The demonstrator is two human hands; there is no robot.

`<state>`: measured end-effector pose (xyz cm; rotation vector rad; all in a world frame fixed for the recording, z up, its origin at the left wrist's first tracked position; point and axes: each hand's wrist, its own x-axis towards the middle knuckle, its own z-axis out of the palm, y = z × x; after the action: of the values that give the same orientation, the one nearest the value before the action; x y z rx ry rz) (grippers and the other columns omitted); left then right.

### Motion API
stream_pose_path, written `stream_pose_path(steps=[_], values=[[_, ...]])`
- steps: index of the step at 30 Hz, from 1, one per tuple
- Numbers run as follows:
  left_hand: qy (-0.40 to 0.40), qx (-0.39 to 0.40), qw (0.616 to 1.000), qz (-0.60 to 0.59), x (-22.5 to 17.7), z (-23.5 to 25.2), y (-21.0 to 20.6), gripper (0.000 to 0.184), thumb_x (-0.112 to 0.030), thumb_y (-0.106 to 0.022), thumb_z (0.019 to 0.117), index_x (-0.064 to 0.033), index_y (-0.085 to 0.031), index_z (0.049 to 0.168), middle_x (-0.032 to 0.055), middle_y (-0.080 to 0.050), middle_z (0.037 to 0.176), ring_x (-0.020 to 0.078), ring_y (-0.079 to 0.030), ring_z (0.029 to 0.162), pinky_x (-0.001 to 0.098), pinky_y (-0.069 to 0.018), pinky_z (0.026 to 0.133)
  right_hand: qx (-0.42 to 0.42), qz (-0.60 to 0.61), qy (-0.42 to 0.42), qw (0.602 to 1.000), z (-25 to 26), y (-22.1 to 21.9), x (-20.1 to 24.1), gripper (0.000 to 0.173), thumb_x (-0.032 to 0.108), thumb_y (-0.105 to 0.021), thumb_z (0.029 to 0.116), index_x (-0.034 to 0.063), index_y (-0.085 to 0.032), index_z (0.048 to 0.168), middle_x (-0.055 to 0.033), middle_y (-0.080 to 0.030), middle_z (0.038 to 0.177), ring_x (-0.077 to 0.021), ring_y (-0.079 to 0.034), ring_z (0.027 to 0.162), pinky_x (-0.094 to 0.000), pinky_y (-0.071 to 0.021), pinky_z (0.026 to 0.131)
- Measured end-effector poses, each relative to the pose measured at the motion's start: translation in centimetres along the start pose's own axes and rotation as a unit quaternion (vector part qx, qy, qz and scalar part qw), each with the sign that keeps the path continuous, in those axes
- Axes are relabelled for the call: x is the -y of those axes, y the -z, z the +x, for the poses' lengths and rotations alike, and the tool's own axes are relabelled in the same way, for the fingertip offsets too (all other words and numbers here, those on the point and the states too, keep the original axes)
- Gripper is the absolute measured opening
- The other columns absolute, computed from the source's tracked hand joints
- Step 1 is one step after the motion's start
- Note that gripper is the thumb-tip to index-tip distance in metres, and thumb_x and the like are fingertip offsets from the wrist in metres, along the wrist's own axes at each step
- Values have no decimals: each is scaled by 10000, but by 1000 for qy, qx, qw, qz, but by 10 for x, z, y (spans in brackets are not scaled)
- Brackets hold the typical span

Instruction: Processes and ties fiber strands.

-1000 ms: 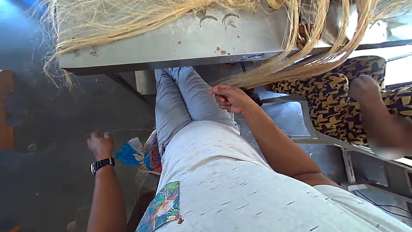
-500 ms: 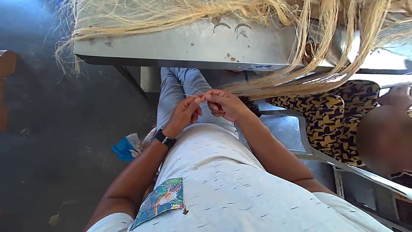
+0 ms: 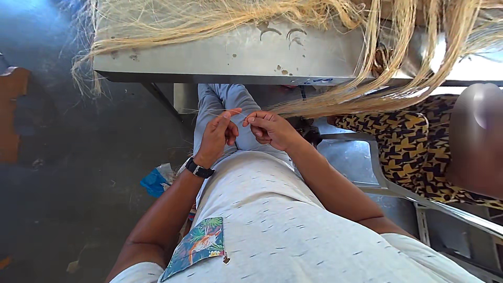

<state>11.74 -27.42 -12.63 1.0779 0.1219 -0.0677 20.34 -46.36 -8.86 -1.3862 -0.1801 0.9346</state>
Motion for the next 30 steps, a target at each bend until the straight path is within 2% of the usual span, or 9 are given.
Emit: stream_pose_path(steps=[7, 12, 17, 23, 26, 30], values=[[2, -8, 1000, 7, 1, -2, 2, 469, -358, -305, 1134, -112, -627, 1369, 31, -580, 712, 81, -481, 511, 196, -438, 478, -54, 16, 22, 998, 2, -1, -1, 264, 214, -454, 1100, 80, -680, 1075, 27, -468, 627, -31, -349, 428, -167, -308, 382], [-4, -15, 1000, -13, 4, -2, 5, 399, -333, -373, 1123, -97, -663, 1261, 8, -572, 699, 65, -492, 523, 189, -446, 490, -85, -15, 48, 995, 3, -3, -2, 269, 214, -443, 1104, 93, -683, 1089, 32, -467, 624, -34, -354, 433, -172, -307, 385], [-26, -8, 999, -32, -4, -6, 0, 353, -337, -383, 1120, -129, -664, 1167, 9, -598, 792, 66, -507, 554, 188, -460, 502, -100, -100, 104, 985, 2, -6, -7, 242, 178, -487, 1094, 61, -698, 1106, 11, -496, 632, -46, -381, 449, -180, -318, 396], [-21, -37, 998, -47, -7, 4, -2, 342, -296, -388, 1122, -103, -658, 1205, 18, -632, 784, 75, -544, 548, 209, -495, 507, -106, -245, 188, 945, 2, -8, -10, 211, 154, -538, 1075, 46, -719, 1090, -9, -566, 686, -78, -468, 525, -218, -402, 474], [-17, -39, 999, -21, -14, -4, -6, 366, -373, -383, 1120, -145, -644, 1238, 15, -602, 751, 65, -488, 492, 192, -452, 454, -111, -307, 204, 923, 1, -9, -11, 199, 163, -558, 1064, 57, -726, 1082, -13, -606, 726, -90, -511, 562, -254, -452, 523], [-16, -47, 999, -6, -15, -8, -7, 381, -396, -378, 1118, -154, -658, 1209, 18, -592, 739, 70, -475, 477, 193, -439, 435, -111, -322, 190, 921, -3, -12, -10, 191, 181, -567, 1063, 80, -729, 1071, -14, -598, 710, -94, -501, 536, -250, -437, 491]])
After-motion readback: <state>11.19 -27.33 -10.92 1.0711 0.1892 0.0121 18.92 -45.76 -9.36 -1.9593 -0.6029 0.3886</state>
